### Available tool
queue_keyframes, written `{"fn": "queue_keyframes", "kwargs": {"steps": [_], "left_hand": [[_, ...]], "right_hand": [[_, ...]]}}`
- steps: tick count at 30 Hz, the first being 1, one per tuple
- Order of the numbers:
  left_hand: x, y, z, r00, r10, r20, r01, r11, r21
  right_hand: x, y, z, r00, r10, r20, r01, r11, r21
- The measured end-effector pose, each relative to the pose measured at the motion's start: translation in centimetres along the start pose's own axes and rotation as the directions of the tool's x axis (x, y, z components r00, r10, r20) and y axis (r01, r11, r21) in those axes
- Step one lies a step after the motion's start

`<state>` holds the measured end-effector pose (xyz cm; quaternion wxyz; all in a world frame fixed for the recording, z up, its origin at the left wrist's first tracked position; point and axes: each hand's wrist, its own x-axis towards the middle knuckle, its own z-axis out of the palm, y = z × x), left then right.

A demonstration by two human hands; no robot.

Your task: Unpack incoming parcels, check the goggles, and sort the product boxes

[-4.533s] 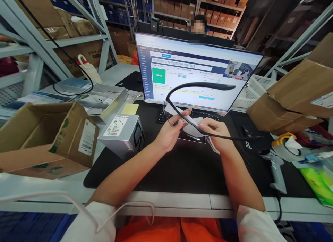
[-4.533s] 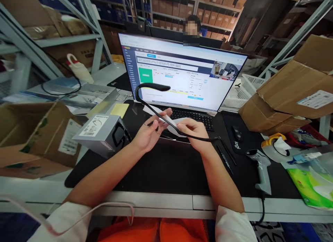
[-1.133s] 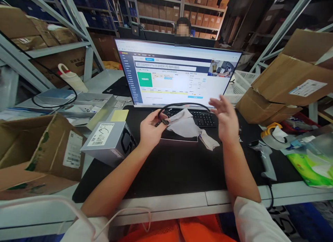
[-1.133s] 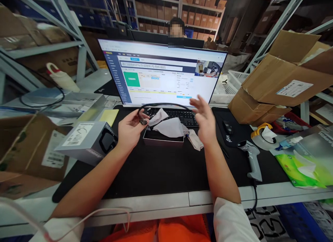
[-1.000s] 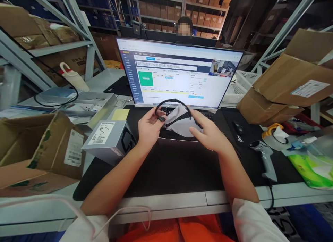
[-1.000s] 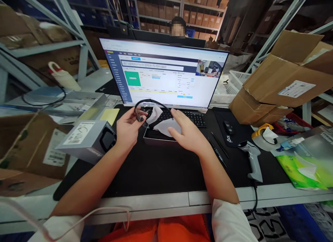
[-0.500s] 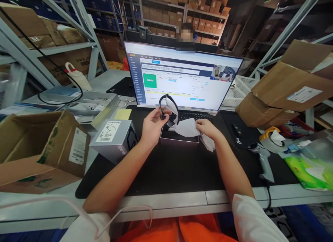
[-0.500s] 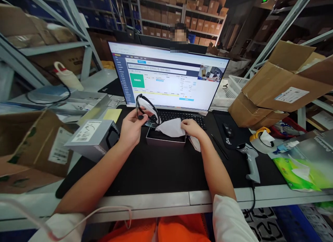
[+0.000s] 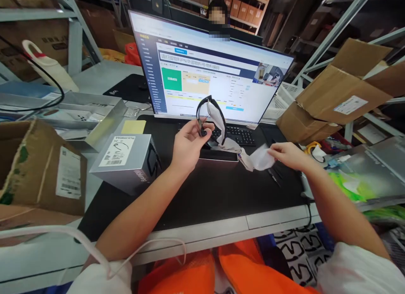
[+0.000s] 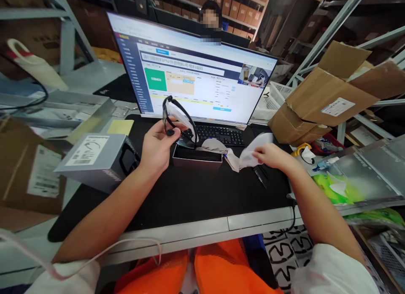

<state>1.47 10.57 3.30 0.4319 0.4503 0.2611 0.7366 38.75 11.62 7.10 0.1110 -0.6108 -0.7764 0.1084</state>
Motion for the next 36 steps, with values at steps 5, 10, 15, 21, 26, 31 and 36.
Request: {"fn": "queue_keyframes", "kwargs": {"steps": [5, 10, 15, 21, 26, 31, 36], "left_hand": [[-2.3, -0.1, 1.1, 0.983, -0.109, 0.147, 0.113, 0.993, -0.020], [-4.3, 0.4, 2.0, 0.953, -0.116, 0.279, 0.110, 0.993, 0.035], [-3.9, -0.4, 1.6, 0.967, -0.100, 0.234, 0.106, 0.994, -0.010], [-3.0, -0.8, 1.6, 0.942, -0.274, 0.195, 0.316, 0.918, -0.240], [-2.6, -0.7, 1.6, 0.963, -0.247, 0.107, 0.267, 0.928, -0.260], [-2.9, -1.1, 1.6, 0.957, -0.259, 0.135, 0.281, 0.942, -0.184], [-3.5, -1.1, 1.6, 0.954, -0.246, 0.174, 0.278, 0.941, -0.193]], "right_hand": [[-2.6, -6.6, 1.8, 1.000, 0.004, 0.009, -0.005, 0.994, 0.111], [-2.5, -12.6, 2.3, 0.981, -0.124, 0.148, 0.076, 0.952, 0.295], [-1.5, -14.5, 2.2, 0.969, -0.246, 0.030, 0.205, 0.864, 0.460], [0.3, -15.3, 3.3, 0.928, -0.373, -0.012, 0.280, 0.675, 0.683], [0.8, -15.2, 4.5, 0.921, -0.390, 0.017, 0.216, 0.547, 0.809], [0.7, -14.6, 5.3, 0.926, -0.368, -0.086, 0.299, 0.576, 0.761], [0.4, -14.7, 5.7, 0.951, -0.238, -0.197, 0.306, 0.643, 0.702]]}}
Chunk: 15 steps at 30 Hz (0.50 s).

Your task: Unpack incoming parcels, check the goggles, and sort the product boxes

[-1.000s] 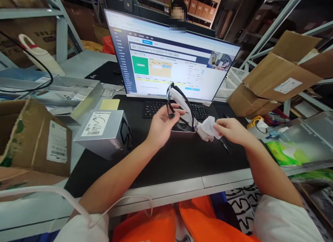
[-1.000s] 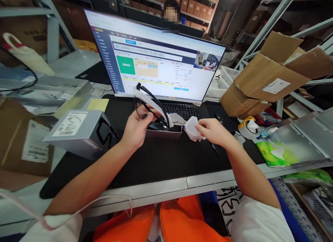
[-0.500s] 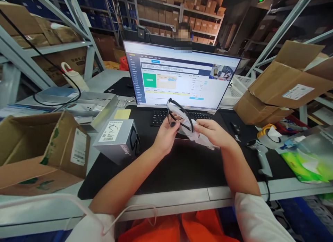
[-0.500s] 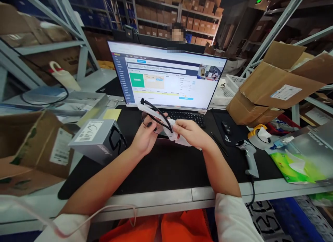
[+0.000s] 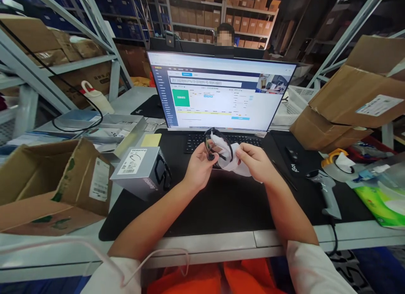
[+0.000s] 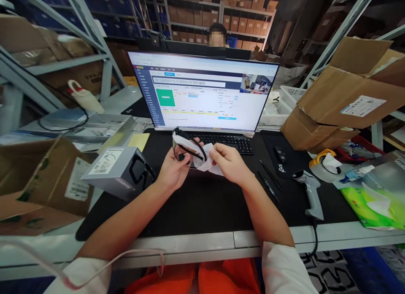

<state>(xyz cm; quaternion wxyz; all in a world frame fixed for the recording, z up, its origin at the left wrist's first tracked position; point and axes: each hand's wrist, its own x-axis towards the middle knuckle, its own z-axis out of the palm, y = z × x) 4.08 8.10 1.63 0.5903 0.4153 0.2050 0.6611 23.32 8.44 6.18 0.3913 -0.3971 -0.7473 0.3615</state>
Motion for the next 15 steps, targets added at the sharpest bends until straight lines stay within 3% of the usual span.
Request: {"fn": "queue_keyframes", "kwargs": {"steps": [2, 5, 8, 10, 13, 15], "left_hand": [[-0.1, 0.1, 0.2, 0.998, 0.065, -0.013, -0.065, 0.998, 0.027], [-0.2, 0.3, 0.4, 0.998, 0.055, 0.037, -0.057, 0.998, 0.038], [-0.3, 0.5, 0.3, 0.995, 0.066, 0.070, -0.070, 0.996, 0.061], [-0.3, 0.5, 0.1, 0.983, 0.176, 0.061, -0.184, 0.968, 0.172], [-0.4, 0.8, -0.5, 0.903, 0.415, 0.108, -0.424, 0.826, 0.372], [-0.3, 1.0, -0.9, 0.857, 0.477, 0.195, -0.514, 0.759, 0.399]], "right_hand": [[-0.1, -0.1, 0.3, 1.000, -0.001, 0.021, 0.001, 1.000, 0.010], [-0.2, -0.1, 0.6, 0.997, -0.022, 0.075, 0.017, 0.998, 0.066], [-0.3, -0.3, 0.7, 1.000, -0.011, 0.018, 0.010, 0.998, 0.064], [-0.4, -0.4, 0.8, 0.999, 0.010, -0.034, -0.009, 0.999, 0.040], [-0.5, -0.6, 0.8, 0.999, 0.032, 0.044, -0.039, 0.985, 0.166], [-0.5, -0.7, 0.7, 0.990, 0.031, 0.136, -0.070, 0.955, 0.288]]}}
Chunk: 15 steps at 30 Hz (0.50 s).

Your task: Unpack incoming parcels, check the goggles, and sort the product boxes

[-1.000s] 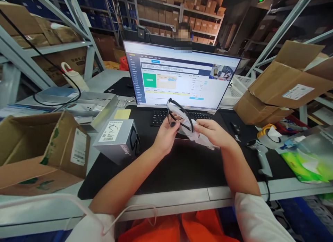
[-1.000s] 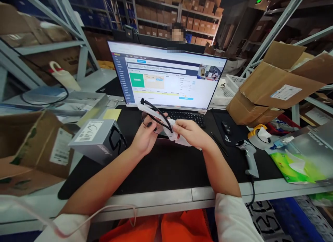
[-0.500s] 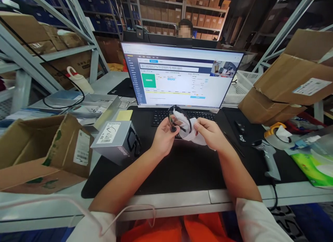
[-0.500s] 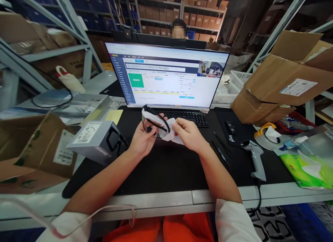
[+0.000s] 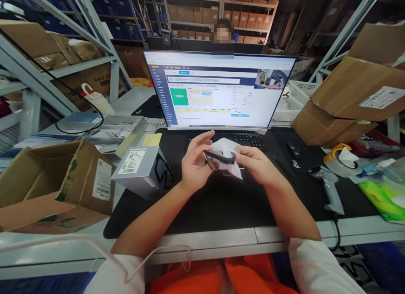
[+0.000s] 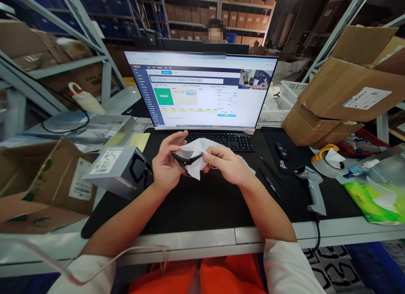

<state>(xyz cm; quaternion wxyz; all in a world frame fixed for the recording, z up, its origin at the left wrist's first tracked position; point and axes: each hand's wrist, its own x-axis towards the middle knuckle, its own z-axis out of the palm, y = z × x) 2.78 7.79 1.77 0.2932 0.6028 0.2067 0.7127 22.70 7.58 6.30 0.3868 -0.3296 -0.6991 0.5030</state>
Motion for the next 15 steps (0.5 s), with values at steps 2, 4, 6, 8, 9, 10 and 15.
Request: {"fn": "queue_keyframes", "kwargs": {"steps": [2, 4, 6, 8, 9, 10, 15], "left_hand": [[0.1, -0.1, -0.4, 0.994, 0.011, 0.109, -0.007, 0.999, -0.031], [0.1, -0.2, -0.6, 0.976, -0.001, 0.219, 0.009, 0.999, -0.038], [0.2, -0.2, -0.7, 0.949, -0.002, 0.315, 0.000, 1.000, 0.008], [0.2, 0.0, -0.5, 0.914, 0.006, 0.405, -0.034, 0.998, 0.061], [0.2, 0.2, -0.4, 0.895, 0.012, 0.445, -0.055, 0.995, 0.085], [0.2, 0.4, -0.3, 0.881, 0.023, 0.473, -0.084, 0.990, 0.110], [0.0, 0.8, 0.0, 0.903, 0.058, 0.427, -0.132, 0.980, 0.147]], "right_hand": [[0.1, 0.0, -0.3, 1.000, 0.004, -0.022, -0.003, 1.000, 0.028], [0.1, -0.1, -0.8, 0.995, -0.011, -0.103, 0.009, 1.000, -0.017], [0.1, -0.1, -1.3, 0.996, 0.001, -0.085, -0.009, 0.995, -0.101], [-0.1, -0.1, -1.7, 0.998, 0.052, 0.034, -0.043, 0.972, -0.232], [-0.1, -0.1, -1.9, 0.994, 0.073, 0.084, -0.044, 0.952, -0.304], [-0.2, -0.1, -1.9, 0.989, 0.082, 0.120, -0.035, 0.935, -0.353], [-0.2, 0.1, -1.5, 0.996, -0.023, 0.086, 0.030, 0.997, -0.076]]}}
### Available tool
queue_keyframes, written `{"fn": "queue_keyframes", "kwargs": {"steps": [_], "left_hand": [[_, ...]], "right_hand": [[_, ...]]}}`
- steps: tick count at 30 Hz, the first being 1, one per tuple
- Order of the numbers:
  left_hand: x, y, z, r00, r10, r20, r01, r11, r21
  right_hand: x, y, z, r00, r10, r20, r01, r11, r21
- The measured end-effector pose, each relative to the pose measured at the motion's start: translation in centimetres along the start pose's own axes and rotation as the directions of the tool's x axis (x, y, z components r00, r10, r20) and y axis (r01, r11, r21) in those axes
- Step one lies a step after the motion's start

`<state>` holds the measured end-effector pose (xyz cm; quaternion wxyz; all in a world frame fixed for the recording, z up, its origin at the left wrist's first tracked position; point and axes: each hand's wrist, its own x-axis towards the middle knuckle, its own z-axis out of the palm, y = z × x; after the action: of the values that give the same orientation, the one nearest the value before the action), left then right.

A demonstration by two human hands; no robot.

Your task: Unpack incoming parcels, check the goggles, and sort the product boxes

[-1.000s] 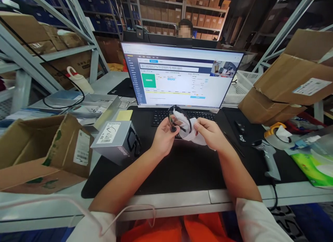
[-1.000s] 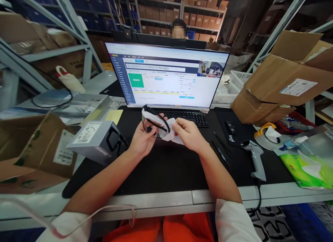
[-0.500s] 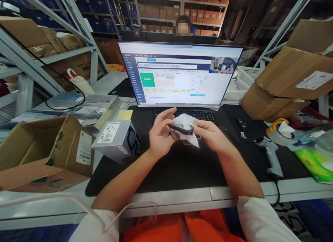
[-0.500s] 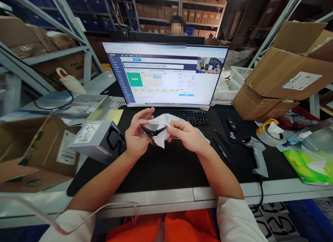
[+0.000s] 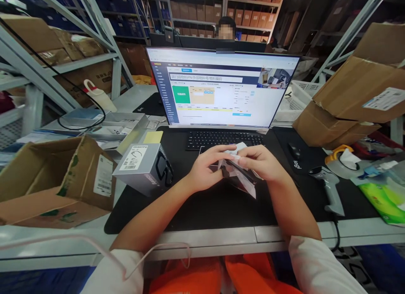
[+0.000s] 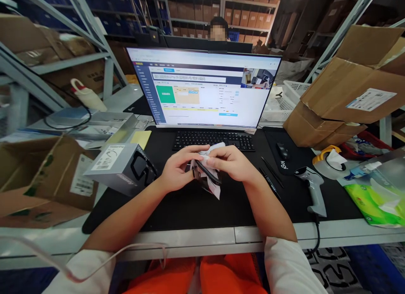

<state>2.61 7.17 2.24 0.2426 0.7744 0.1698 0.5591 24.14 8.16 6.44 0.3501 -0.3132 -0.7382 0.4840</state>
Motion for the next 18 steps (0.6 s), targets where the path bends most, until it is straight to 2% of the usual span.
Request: {"fn": "queue_keyframes", "kwargs": {"steps": [2, 3, 4, 6, 7, 9, 11, 13, 16, 18], "left_hand": [[-0.3, -0.3, 0.1, 0.985, -0.070, -0.157, 0.065, 0.997, -0.037], [-0.5, -0.6, 0.1, 0.957, -0.116, -0.265, 0.109, 0.993, -0.044], [-0.6, -0.9, 0.2, 0.914, -0.157, -0.374, 0.153, 0.987, -0.040], [-0.8, -1.5, 0.4, 0.832, -0.186, -0.523, 0.210, 0.978, -0.012], [-0.8, -1.7, 0.5, 0.819, -0.173, -0.547, 0.213, 0.977, 0.010], [-0.8, -2.0, 0.8, 0.852, -0.123, -0.509, 0.177, 0.983, 0.058], [-0.7, -2.1, 1.0, 0.898, -0.057, -0.437, 0.108, 0.990, 0.093], [-0.5, -2.1, 1.0, 0.908, -0.028, -0.417, 0.077, 0.992, 0.102], [0.0, -1.8, 0.6, 0.883, -0.145, -0.445, 0.144, 0.989, -0.036], [0.3, -1.5, 0.1, 0.881, -0.270, -0.389, 0.203, 0.958, -0.205]], "right_hand": [[0.3, 0.3, 0.1, 0.976, -0.045, -0.213, 0.060, 0.996, 0.065], [0.5, 0.4, 0.2, 0.951, -0.056, -0.303, 0.072, 0.997, 0.042], [0.7, 0.6, 0.3, 0.941, -0.051, -0.334, 0.055, 0.998, 0.003], [1.2, 1.2, 0.8, 0.970, 0.009, -0.243, -0.028, 0.997, -0.077], [1.5, 1.6, 1.2, 0.984, 0.054, -0.168, -0.071, 0.992, -0.100], [2.0, 2.4, 2.5, 0.987, 0.095, -0.127, -0.107, 0.990, -0.092], [2.3, 2.9, 3.8, 0.973, 0.063, -0.224, -0.079, 0.995, -0.063], [2.3, 2.7, 4.6, 0.964, 0.021, -0.266, -0.043, 0.996, -0.075], [1.4, 1.2, 3.7, 0.992, -0.003, -0.124, -0.015, 0.989, -0.146], [0.6, -0.1, 2.0, 1.000, 0.022, -0.020, -0.025, 0.983, -0.184]]}}
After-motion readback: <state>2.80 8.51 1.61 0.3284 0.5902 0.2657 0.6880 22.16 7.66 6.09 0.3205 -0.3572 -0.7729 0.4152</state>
